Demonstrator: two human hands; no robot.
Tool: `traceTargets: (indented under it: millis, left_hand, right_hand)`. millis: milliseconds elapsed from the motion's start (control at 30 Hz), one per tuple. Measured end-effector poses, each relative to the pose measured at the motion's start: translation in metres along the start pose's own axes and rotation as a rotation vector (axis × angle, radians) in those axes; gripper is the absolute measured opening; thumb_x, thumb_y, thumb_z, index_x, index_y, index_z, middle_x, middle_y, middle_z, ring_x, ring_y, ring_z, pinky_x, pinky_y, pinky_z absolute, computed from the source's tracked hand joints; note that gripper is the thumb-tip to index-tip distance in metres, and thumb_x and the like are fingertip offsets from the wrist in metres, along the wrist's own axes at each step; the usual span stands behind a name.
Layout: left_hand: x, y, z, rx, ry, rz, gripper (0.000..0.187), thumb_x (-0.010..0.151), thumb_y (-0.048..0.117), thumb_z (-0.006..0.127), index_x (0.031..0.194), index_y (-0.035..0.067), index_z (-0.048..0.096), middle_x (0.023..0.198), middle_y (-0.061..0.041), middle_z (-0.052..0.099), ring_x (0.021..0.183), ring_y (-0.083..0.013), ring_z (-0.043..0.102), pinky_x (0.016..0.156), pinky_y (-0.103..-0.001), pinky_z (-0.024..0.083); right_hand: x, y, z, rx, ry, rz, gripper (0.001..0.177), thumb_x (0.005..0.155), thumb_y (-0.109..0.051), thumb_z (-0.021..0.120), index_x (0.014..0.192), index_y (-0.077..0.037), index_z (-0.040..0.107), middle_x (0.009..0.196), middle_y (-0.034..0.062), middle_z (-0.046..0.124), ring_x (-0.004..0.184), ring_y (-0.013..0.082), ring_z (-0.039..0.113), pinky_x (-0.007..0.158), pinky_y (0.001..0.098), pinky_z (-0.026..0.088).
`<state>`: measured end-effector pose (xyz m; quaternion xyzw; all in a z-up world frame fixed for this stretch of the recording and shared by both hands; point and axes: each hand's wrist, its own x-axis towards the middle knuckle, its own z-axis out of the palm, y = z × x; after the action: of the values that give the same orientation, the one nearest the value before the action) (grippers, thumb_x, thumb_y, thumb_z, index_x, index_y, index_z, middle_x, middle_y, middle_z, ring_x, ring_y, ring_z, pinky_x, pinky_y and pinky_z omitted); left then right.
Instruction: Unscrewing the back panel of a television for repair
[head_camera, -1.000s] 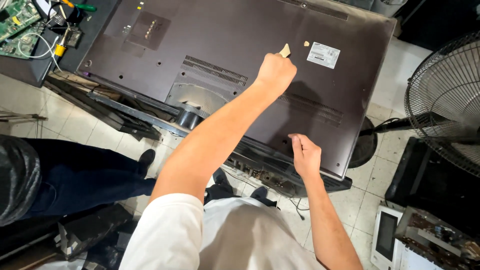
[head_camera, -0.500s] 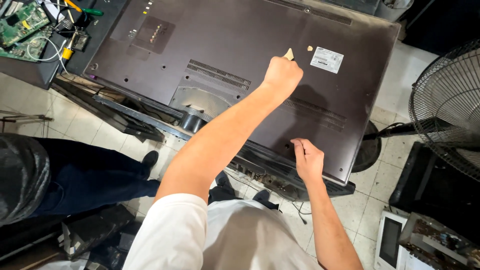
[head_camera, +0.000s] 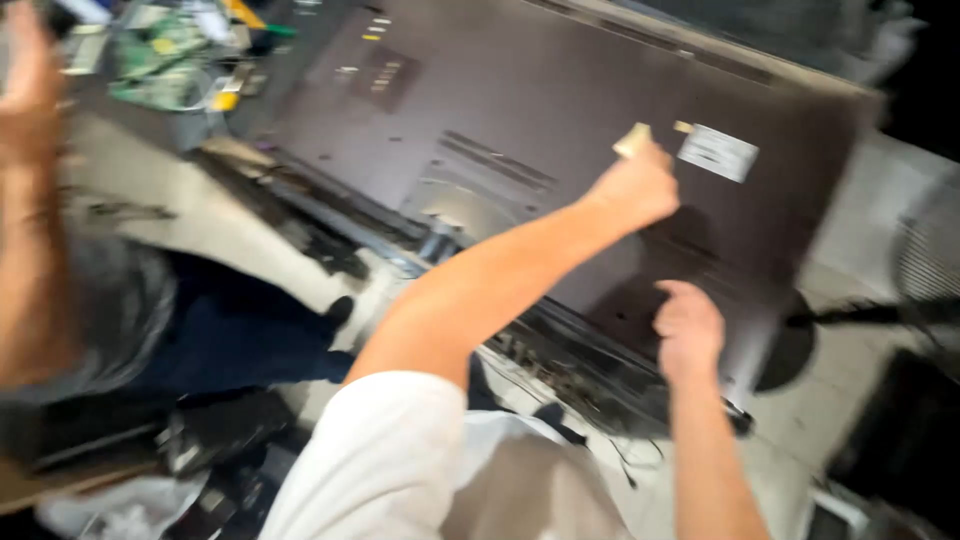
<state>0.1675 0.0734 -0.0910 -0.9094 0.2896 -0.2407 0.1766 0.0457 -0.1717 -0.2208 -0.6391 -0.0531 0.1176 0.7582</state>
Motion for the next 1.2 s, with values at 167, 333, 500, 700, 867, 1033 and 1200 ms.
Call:
traceTargets:
  millis: [167, 333, 500, 700, 867, 1033, 1200]
  left_hand:
    - [0.006, 0.004, 0.062, -0.067, 0.118, 0.089, 0.015, 0.068, 0.013, 0.079, 0.060, 0.025, 0.077, 0.057, 0.001, 0.073, 0.061, -0.0305, 0.071, 0.059, -0.051, 0.051]
    - [0.051, 0.003, 0.025, -0.413, -0.776, -0.454, 0.035, 0.103, 0.022, 0.057, 0.113, 0.031, 0.089, 0.118, 0.006, 0.086, 0.119, -0.0222, 0.079, 0.087, -0.046, 0.068]
    - [0.074, 0.017, 0.029, -0.589, -0.909, -0.646, 0.037, 0.101, 0.033, 0.062, 0.129, 0.035, 0.087, 0.136, 0.010, 0.082, 0.133, -0.0284, 0.077, 0.096, -0.057, 0.069]
    - [0.083, 0.032, 0.131, -0.268, -0.587, 0.084, 0.034, 0.096, 0.014, 0.057, 0.095, 0.029, 0.088, 0.090, 0.004, 0.084, 0.086, -0.0305, 0.078, 0.063, -0.053, 0.064]
    - [0.047, 0.017, 0.068, 0.022, -0.450, 0.363, 0.028, 0.085, 0.003, 0.072, 0.084, 0.030, 0.080, 0.083, 0.004, 0.078, 0.081, -0.0346, 0.074, 0.054, -0.050, 0.046]
    - [0.069, -0.009, 0.015, -0.516, -1.032, -0.521, 0.029, 0.093, 0.033, 0.073, 0.108, 0.052, 0.088, 0.121, 0.030, 0.082, 0.122, 0.0012, 0.076, 0.095, -0.028, 0.070]
    - [0.093, 0.012, 0.046, -0.501, -1.126, -0.312, 0.043, 0.102, 0.024, 0.065, 0.142, 0.036, 0.075, 0.148, 0.021, 0.073, 0.138, -0.0145, 0.070, 0.090, -0.047, 0.072]
  right_hand:
    - [0.069, -0.051, 0.025, 0.532, 0.082, 0.319, 0.021, 0.103, -0.019, 0.057, 0.111, -0.008, 0.073, 0.074, 0.0037, 0.055, 0.066, 0.0151, 0.054, 0.067, 0.0250, 0.049]
    - [0.136, -0.044, 0.055, 0.543, 0.057, 0.397, 0.013, 0.094, -0.023, 0.065, 0.083, -0.018, 0.060, 0.080, -0.0031, 0.059, 0.066, 0.0102, 0.046, 0.064, 0.0254, 0.035]
    - [0.171, 0.006, 0.048, -0.426, 0.108, 0.121, 0.019, 0.103, -0.019, 0.060, 0.085, -0.019, 0.055, 0.072, -0.0018, 0.051, 0.067, 0.0142, 0.046, 0.057, 0.0382, 0.033]
    - [0.167, 0.033, 0.046, -1.080, 0.118, -0.135, 0.024, 0.106, -0.036, 0.066, 0.092, -0.017, 0.069, 0.077, 0.0041, 0.066, 0.070, 0.0254, 0.064, 0.060, 0.0425, 0.049]
    - [0.165, 0.043, 0.048, -1.556, 0.134, -0.337, 0.036, 0.109, -0.048, 0.072, 0.097, -0.014, 0.079, 0.081, 0.0094, 0.077, 0.073, 0.0348, 0.077, 0.062, 0.0465, 0.061]
    - [0.158, 0.020, 0.064, -1.569, 0.095, -0.254, 0.056, 0.112, -0.057, 0.064, 0.091, -0.010, 0.085, 0.083, 0.0179, 0.081, 0.077, 0.0465, 0.080, 0.070, 0.0536, 0.063]
    - [0.159, 0.008, 0.067, -1.667, -0.010, -0.094, 0.046, 0.115, -0.050, 0.059, 0.117, -0.013, 0.086, 0.107, 0.0188, 0.087, 0.096, 0.0438, 0.084, 0.083, 0.0533, 0.065]
